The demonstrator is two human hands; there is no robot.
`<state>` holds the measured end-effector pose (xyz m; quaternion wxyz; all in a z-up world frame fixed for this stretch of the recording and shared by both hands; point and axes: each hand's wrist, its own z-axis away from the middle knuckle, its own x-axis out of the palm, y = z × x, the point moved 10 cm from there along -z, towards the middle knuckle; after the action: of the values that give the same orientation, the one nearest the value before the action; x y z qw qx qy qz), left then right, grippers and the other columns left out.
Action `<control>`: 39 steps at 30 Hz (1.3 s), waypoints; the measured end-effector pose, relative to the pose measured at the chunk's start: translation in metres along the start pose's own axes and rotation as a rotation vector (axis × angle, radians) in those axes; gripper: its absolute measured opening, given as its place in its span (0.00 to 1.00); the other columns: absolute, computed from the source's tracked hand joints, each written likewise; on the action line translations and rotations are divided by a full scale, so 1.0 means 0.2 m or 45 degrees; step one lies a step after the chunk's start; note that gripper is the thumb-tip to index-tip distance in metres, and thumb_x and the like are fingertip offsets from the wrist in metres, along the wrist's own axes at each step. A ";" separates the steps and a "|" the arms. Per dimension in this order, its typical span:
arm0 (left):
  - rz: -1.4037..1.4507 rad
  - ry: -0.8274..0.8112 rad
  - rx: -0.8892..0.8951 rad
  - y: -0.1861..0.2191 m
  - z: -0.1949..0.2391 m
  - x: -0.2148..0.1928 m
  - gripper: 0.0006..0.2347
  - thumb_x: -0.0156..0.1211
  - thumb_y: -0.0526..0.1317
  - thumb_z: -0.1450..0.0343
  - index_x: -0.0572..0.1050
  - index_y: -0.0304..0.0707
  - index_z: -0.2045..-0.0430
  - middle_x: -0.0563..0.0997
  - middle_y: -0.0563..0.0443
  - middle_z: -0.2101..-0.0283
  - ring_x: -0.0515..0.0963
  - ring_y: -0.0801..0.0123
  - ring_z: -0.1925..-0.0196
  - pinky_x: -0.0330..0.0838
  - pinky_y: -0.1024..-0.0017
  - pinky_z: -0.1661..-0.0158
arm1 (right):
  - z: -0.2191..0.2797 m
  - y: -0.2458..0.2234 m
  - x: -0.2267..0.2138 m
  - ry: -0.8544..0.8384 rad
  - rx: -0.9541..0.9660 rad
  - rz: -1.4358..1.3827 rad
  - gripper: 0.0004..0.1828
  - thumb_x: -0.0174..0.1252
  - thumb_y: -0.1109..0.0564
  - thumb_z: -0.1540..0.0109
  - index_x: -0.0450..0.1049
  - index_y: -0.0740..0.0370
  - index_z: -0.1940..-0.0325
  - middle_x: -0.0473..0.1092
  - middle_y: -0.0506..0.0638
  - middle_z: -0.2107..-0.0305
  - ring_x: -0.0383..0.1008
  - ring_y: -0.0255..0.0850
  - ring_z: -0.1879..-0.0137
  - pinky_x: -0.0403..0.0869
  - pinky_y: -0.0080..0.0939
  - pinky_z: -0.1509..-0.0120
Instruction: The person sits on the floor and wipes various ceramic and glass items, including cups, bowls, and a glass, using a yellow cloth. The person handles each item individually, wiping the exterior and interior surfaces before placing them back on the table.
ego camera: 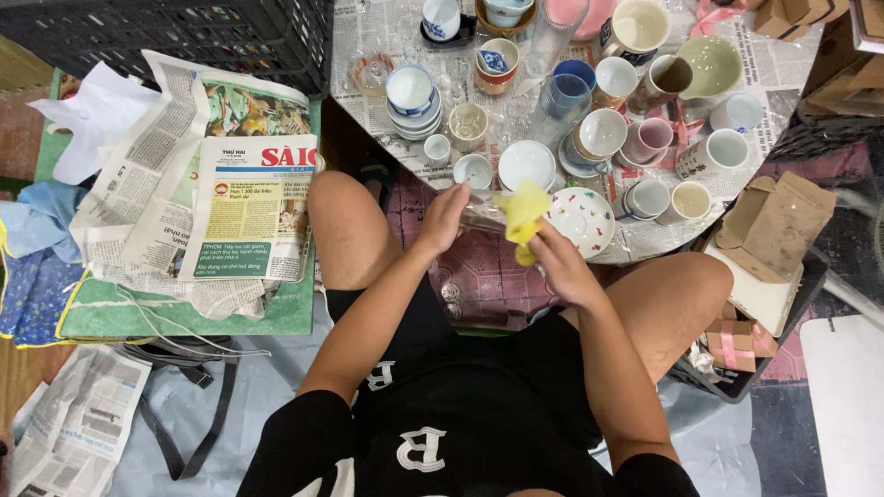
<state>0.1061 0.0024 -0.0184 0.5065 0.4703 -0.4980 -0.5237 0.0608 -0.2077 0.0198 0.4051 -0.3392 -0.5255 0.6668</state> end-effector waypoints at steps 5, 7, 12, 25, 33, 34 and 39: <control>-0.085 -0.094 -0.169 -0.13 0.02 0.08 0.26 0.38 0.60 0.23 0.75 0.36 0.58 0.77 0.51 0.73 0.73 0.78 0.80 0.66 0.79 0.79 | 0.06 -0.29 0.06 0.186 -0.606 0.885 0.09 0.58 0.57 0.30 0.72 0.66 0.52 0.76 0.59 0.65 0.75 0.53 0.47 0.72 0.48 0.43; -0.248 -0.096 -0.125 -0.15 0.02 0.09 0.26 0.34 0.62 0.23 0.73 0.39 0.57 0.76 0.55 0.73 0.73 0.78 0.79 0.69 0.78 0.77 | 0.09 -0.34 0.04 0.319 -0.628 0.892 0.12 0.61 0.59 0.34 0.73 0.69 0.50 0.75 0.64 0.59 0.75 0.54 0.56 0.72 0.45 0.53; -0.326 0.067 0.349 0.08 0.08 0.07 0.23 0.45 0.60 0.20 0.73 0.36 0.54 0.78 0.47 0.68 0.78 0.64 0.67 0.73 0.67 0.63 | 0.02 -0.20 -0.02 0.305 -0.317 0.644 0.08 0.59 0.58 0.34 0.75 0.67 0.55 0.77 0.54 0.73 0.77 0.38 0.70 0.73 0.38 0.62; -0.970 0.038 1.196 0.68 0.31 0.13 0.30 0.61 0.66 0.29 0.73 0.38 0.47 0.81 0.41 0.56 0.83 0.52 0.59 0.79 0.62 0.57 | -0.07 0.19 -0.14 0.205 -0.246 -0.391 0.20 0.45 0.48 0.25 0.73 0.67 0.51 0.75 0.46 0.62 0.73 0.31 0.59 0.72 0.33 0.52; -0.719 0.092 1.057 0.58 0.25 0.07 0.31 0.50 0.67 0.26 0.71 0.36 0.46 0.81 0.42 0.57 0.84 0.57 0.57 0.80 0.64 0.56 | -0.03 0.13 -0.30 0.486 -0.398 -0.570 0.20 0.46 0.46 0.25 0.73 0.67 0.48 0.75 0.50 0.57 0.74 0.34 0.54 0.73 0.36 0.47; -0.681 0.104 1.017 0.54 0.24 0.06 0.31 0.47 0.68 0.26 0.70 0.37 0.46 0.81 0.43 0.57 0.84 0.59 0.57 0.80 0.65 0.56 | -0.02 0.09 -0.32 0.532 -0.435 -0.585 0.20 0.47 0.46 0.25 0.72 0.67 0.47 0.75 0.51 0.56 0.74 0.35 0.53 0.73 0.37 0.46; -0.219 0.186 0.785 0.32 0.16 -0.03 0.30 0.44 0.67 0.23 0.65 0.39 0.42 0.80 0.50 0.58 0.83 0.66 0.61 0.78 0.71 0.61 | 0.09 -0.01 -0.50 0.881 -0.666 -0.700 0.20 0.46 0.45 0.25 0.69 0.66 0.45 0.73 0.52 0.52 0.74 0.37 0.47 0.73 0.39 0.39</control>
<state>0.0792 0.0094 0.0478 0.3285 0.6781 -0.5539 -0.3542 0.0884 -0.3043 0.0288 0.6172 -0.4793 -0.5797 0.2307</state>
